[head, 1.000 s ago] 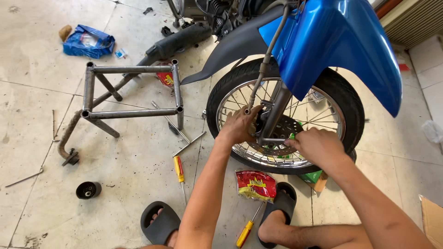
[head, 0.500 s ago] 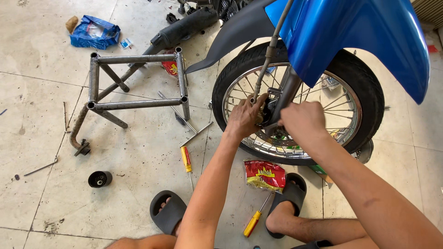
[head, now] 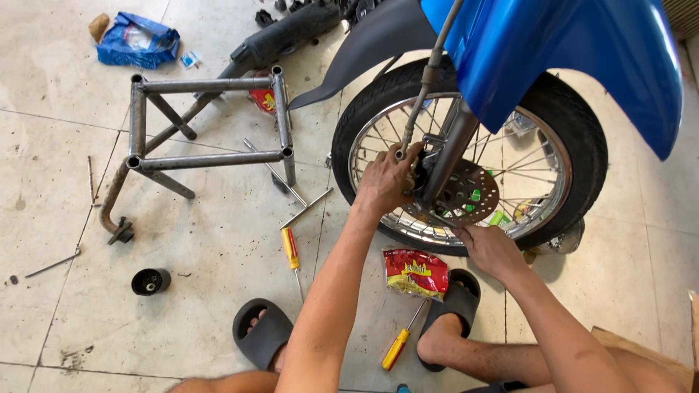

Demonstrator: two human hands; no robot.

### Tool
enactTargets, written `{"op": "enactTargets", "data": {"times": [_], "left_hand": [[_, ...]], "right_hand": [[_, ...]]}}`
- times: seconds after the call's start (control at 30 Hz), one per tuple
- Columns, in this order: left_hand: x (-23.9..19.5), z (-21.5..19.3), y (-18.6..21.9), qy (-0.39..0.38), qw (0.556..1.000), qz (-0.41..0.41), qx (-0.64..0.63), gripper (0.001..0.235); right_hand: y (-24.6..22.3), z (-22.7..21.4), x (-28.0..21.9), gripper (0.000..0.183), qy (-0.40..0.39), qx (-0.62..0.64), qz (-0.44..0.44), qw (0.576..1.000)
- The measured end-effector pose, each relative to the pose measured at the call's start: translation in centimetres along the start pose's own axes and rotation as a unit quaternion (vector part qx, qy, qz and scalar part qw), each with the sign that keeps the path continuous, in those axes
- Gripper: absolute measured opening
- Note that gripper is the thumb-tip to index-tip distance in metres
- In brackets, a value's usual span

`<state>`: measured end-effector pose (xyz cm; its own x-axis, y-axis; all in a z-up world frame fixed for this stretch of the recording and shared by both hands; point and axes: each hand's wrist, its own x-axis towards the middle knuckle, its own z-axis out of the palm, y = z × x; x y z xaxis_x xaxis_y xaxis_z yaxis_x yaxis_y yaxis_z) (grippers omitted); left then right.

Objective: The person is sitting on the floor and working on the front wheel of a blue motorcycle. They use a wrench to tighten a bolt on the wheel hub and adjust the brake caliper area.

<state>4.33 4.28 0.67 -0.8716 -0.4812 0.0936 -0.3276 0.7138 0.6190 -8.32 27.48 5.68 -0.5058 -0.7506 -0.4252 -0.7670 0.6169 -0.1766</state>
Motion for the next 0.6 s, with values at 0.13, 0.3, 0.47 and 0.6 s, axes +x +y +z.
{"op": "enactTargets", "data": {"times": [0.13, 0.3, 0.47, 0.6], "left_hand": [[-0.2, -0.2, -0.1, -0.004, 1.000, 0.005, -0.019, 0.130], [-0.1, 0.1, 0.0, 0.006, 1.000, 0.006, -0.019, 0.121], [-0.2, -0.7, 0.5, 0.008, 1.000, 0.010, -0.018, 0.119], [0.1, 0.6, -0.4, 0.010, 1.000, 0.012, -0.027, 0.121]], "right_hand": [[-4.6, -7.8, -2.2, 0.049, -0.063, -0.086, -0.004, 0.994], [-6.6, -11.6, 0.4, 0.023, 0.024, -0.336, -0.096, 0.937], [-10.2, -12.0, 4.0, 0.012, 0.113, -0.379, -0.161, 0.904], [-9.8, -9.4, 4.1, 0.018, 0.043, -0.422, -0.048, 0.904]]}}
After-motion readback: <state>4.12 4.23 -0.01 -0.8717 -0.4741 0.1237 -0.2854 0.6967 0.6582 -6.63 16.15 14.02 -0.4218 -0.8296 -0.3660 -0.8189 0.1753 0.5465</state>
